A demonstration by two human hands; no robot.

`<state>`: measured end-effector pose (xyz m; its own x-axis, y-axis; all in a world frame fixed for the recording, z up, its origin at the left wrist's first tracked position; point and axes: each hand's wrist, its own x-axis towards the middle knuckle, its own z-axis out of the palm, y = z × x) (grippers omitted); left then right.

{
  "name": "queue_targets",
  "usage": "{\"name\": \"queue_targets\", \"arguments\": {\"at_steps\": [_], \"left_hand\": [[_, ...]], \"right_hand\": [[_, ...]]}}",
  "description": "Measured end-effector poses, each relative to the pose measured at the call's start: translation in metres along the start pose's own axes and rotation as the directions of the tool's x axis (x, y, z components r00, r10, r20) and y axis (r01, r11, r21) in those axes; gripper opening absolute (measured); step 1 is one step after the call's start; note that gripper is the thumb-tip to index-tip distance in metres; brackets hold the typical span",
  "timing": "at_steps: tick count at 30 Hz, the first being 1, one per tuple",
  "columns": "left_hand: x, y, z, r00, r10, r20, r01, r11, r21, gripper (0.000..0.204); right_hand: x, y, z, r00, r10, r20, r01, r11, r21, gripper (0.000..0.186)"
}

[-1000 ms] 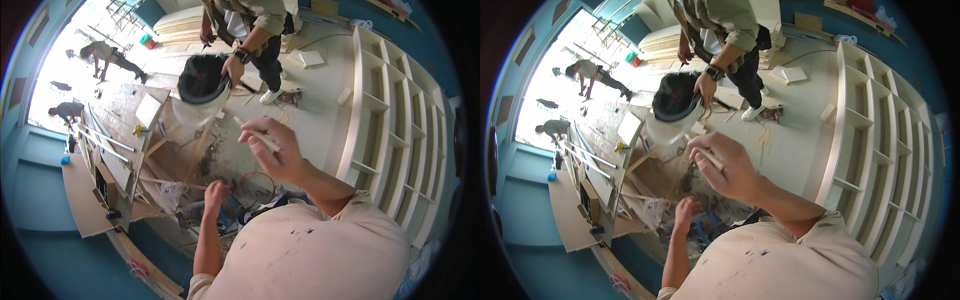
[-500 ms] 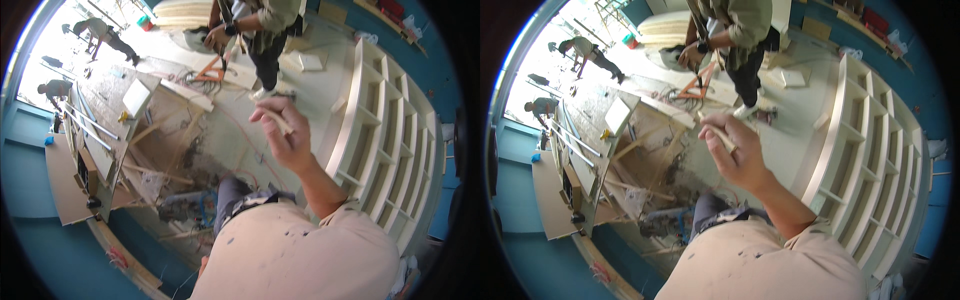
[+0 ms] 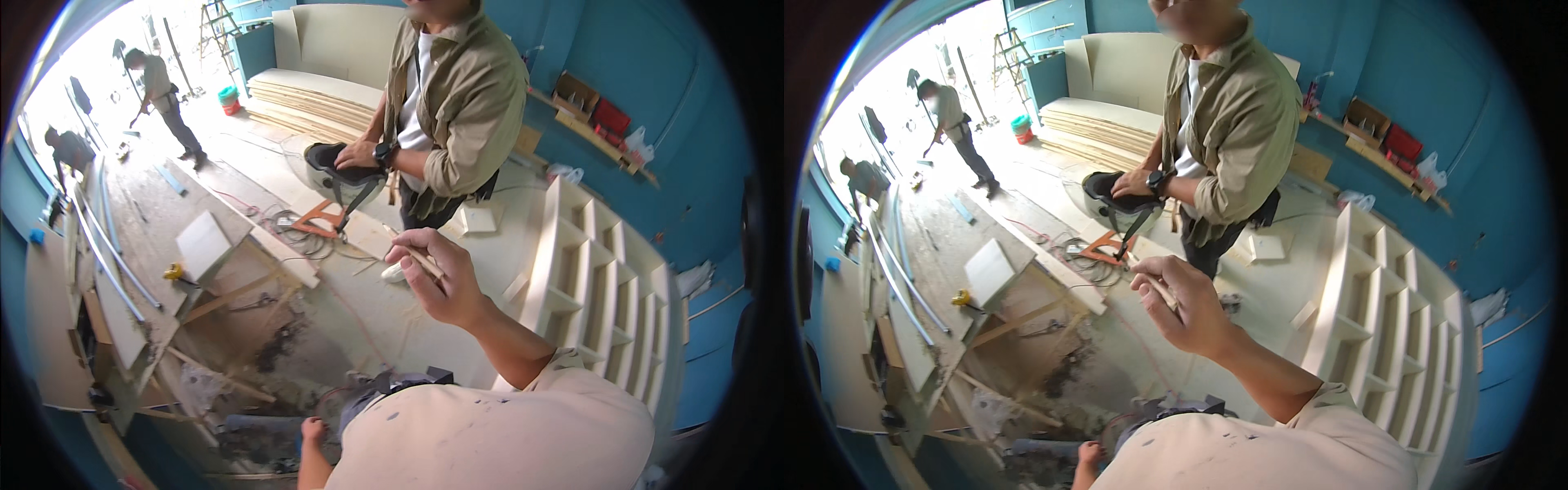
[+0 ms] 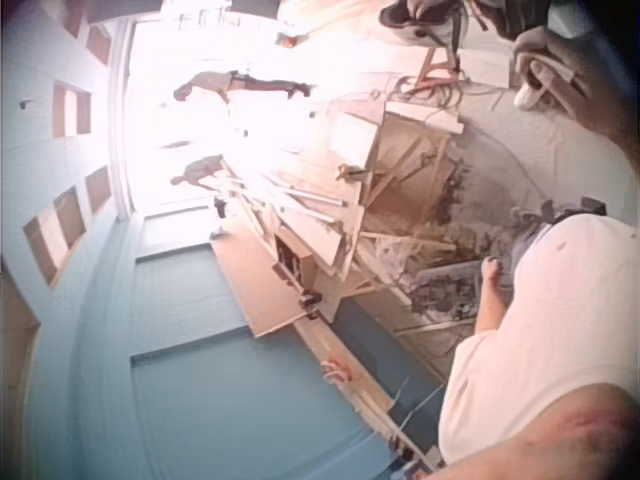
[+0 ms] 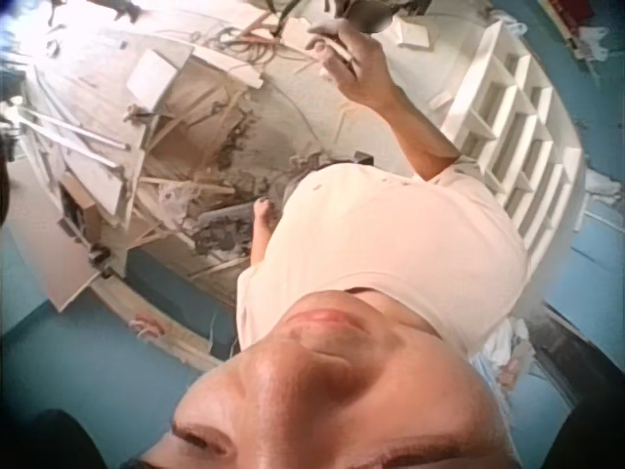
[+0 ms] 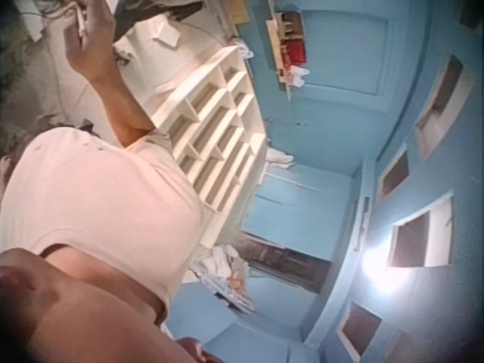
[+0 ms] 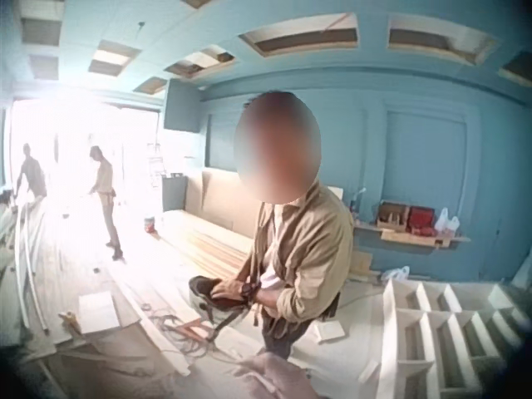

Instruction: The person measures a white wooden panel using a tape measure and marks it with a pencil. They then use a speed square as a guide and a circular saw to cut the panel into smaller pieces.

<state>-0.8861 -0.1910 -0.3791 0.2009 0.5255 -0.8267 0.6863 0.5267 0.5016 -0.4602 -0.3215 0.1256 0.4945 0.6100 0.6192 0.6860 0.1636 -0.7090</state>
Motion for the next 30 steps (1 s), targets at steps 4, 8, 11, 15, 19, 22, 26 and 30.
{"name": "queue_targets", "arguments": {"at_steps": [4, 8, 11, 15, 19, 22, 26, 30], "left_hand": [[0.058, 0.015, 0.011, 0.999, 0.01, -0.035, -0.002, 0.979, 0.202, 0.025], [0.07, 0.062, 0.042, 0.978, 0.207, -0.036, -0.206, 0.978, 0.044, 0.022], [0.061, 0.098, 0.059, 0.956, 0.28, -0.093, -0.269, 0.957, 0.111, 0.021], [0.019, 0.129, 0.086, 0.973, 0.162, -0.167, -0.176, 0.982, -0.074, 0.021], [-0.035, 0.154, 0.105, 0.909, 0.411, -0.066, -0.322, 0.795, 0.514, 0.024], [-0.062, 0.154, 0.112, 0.954, 0.29, -0.074, -0.277, 0.95, 0.146, 0.023], [-0.047, 0.118, 0.106, 0.886, 0.421, -0.196, -0.417, 0.907, 0.062, 0.018], [0.024, 0.032, 0.089, 0.942, 0.23, -0.245, -0.207, 0.971, 0.116, 0.03]], "right_hand": [[0.029, 0.025, 0.0, 0.989, 0.095, 0.112, -0.084, 0.991, -0.101, 0.02], [0.062, 0.072, 0.002, 0.981, 0.138, 0.136, -0.131, 0.99, -0.056, 0.02], [0.089, 0.118, 0.009, 0.977, 0.093, 0.192, -0.083, 0.995, -0.063, 0.021], [0.121, 0.169, 0.013, 0.975, 0.004, 0.222, -0.021, 0.997, 0.072, 0.018], [0.136, 0.212, 0.031, 0.975, -0.096, 0.199, 0.072, 0.99, 0.125, 0.021], [0.126, 0.238, 0.045, 0.972, -0.117, 0.203, 0.102, 0.991, 0.083, 0.031], [0.141, 0.252, 0.058, 0.951, 0.243, 0.194, -0.257, 0.965, 0.05, 0.022], [0.178, 0.24, 0.07, 0.998, 0.047, -0.036, -0.049, 0.998, -0.039, 0.015]]}}
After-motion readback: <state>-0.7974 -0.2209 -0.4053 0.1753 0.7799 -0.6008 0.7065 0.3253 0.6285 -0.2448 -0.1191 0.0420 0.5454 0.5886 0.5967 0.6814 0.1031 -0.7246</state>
